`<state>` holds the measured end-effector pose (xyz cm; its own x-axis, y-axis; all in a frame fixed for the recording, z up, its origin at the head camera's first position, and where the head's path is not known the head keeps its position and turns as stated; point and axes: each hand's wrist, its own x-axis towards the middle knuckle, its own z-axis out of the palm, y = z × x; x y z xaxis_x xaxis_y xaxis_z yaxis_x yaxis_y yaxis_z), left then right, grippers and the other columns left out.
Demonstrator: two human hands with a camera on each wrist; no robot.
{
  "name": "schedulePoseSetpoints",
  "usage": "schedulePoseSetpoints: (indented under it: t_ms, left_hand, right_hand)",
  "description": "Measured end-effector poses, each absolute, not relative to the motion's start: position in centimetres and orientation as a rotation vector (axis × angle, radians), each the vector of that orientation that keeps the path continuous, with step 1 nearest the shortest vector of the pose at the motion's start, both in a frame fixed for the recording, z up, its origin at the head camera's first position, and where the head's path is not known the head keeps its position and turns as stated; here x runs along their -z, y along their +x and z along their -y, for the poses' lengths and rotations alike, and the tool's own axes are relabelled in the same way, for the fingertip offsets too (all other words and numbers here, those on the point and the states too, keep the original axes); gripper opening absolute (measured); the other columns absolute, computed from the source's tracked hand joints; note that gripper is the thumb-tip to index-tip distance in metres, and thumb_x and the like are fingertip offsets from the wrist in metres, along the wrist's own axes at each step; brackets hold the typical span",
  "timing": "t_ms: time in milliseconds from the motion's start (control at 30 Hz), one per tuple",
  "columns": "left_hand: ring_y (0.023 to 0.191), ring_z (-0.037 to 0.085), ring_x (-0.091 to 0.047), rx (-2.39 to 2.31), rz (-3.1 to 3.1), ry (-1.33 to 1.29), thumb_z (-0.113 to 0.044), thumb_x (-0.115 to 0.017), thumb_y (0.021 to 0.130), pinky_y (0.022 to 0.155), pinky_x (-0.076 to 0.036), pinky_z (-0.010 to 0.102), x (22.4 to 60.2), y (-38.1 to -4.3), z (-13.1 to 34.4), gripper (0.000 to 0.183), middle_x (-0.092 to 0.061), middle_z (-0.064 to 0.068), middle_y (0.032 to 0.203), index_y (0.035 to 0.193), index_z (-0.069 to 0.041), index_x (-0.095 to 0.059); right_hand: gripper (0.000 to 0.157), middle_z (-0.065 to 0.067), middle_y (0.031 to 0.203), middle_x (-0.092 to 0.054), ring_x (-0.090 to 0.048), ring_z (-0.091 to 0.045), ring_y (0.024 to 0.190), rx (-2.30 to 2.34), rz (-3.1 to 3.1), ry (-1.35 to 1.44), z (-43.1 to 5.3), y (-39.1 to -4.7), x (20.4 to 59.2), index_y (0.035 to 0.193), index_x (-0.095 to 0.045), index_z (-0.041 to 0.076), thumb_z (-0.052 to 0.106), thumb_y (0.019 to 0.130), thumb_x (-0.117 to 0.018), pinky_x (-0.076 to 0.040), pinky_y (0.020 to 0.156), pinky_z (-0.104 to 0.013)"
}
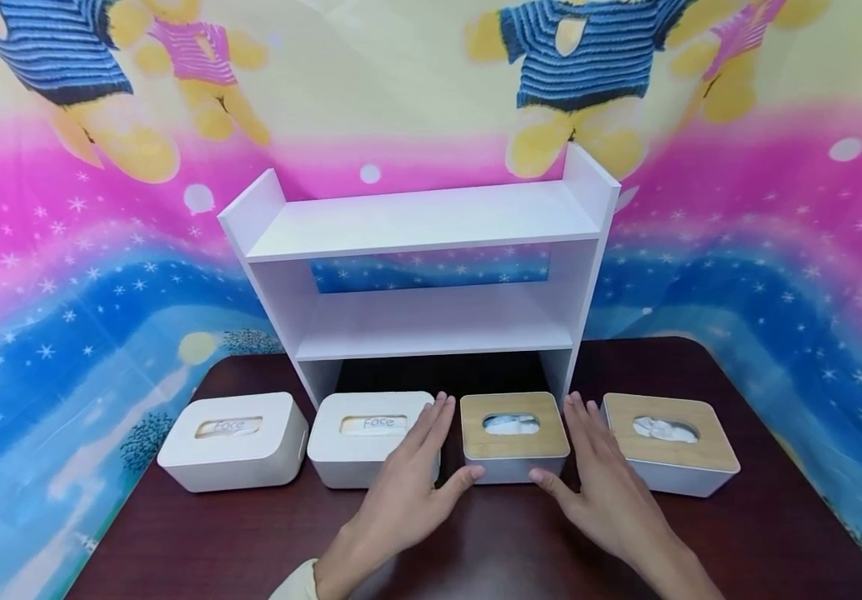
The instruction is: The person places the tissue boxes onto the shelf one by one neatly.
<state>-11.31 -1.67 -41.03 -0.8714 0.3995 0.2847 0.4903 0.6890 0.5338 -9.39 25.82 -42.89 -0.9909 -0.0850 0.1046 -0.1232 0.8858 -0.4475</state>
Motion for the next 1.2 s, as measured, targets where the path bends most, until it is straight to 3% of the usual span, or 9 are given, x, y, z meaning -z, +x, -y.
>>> schedulePoseSetpoints:
  t_ms: [300, 533, 933, 1200]
  left_hand:
    - [0.159, 0.03, -0.04, 1.197, 2.616, -0.717, -0.046, -0.068, 0.105, 0.123, -0.046, 0.048, 42.7, -10.9, 0.1, 0.085, -0.033, 0.014, 0.175, 0.168, -0.003, -0.032]
    - [0.157, 0.031, -0.043, 1.331, 2.619, -0.649, -0.044, -0.068, 0.106, 0.123, -0.045, 0.049, 44.5, -10.9, -0.6, 0.085, -0.033, 0.018, 0.175, 0.169, -0.002, -0.029]
    - [0.161, 0.033, -0.035, 1.476, 2.699, -0.613, -0.045, -0.066, 0.107, 0.128, -0.039, 0.05, 47.0, -11.8, -1.3, 0.092, -0.024, 0.025, 0.176, 0.17, 0.002, -0.018]
    - [0.158, 0.032, -0.04, 1.467, 2.684, -0.579, -0.034, -0.069, 0.107, 0.127, -0.04, 0.048, 47.6, -12.1, -1.5, 0.086, -0.031, 0.026, 0.173, 0.168, 0.006, -0.023]
  right_hand:
    - [0.111, -0.036, 0.172, -0.024, -0.033, -0.061, 0.153, -0.844, 3.003, 0.095, -25.2, -9.8, 43.3, 0.175, 0.0, 0.018, 0.064, 0.099, -0.068, -0.038, 0.111, -0.081]
    - [0.109, -0.037, 0.171, -0.025, -0.034, -0.064, 0.151, -0.953, 2.976, 0.088, -25.4, -10.2, 43.9, 0.174, -0.004, 0.013, 0.062, 0.1, -0.068, -0.036, 0.111, -0.082]
    - [0.105, -0.04, 0.168, -0.028, -0.037, -0.062, 0.15, -0.985, 2.978, 0.105, -25.7, -11.1, 45.4, 0.171, -0.011, -0.002, 0.053, 0.102, -0.07, -0.039, 0.113, -0.078]
    - [0.097, -0.042, 0.164, -0.034, -0.042, -0.059, 0.148, -1.023, 2.952, 0.13, -26.0, -11.1, 46.3, 0.169, -0.014, -0.007, 0.04, 0.106, -0.07, -0.042, 0.112, -0.075]
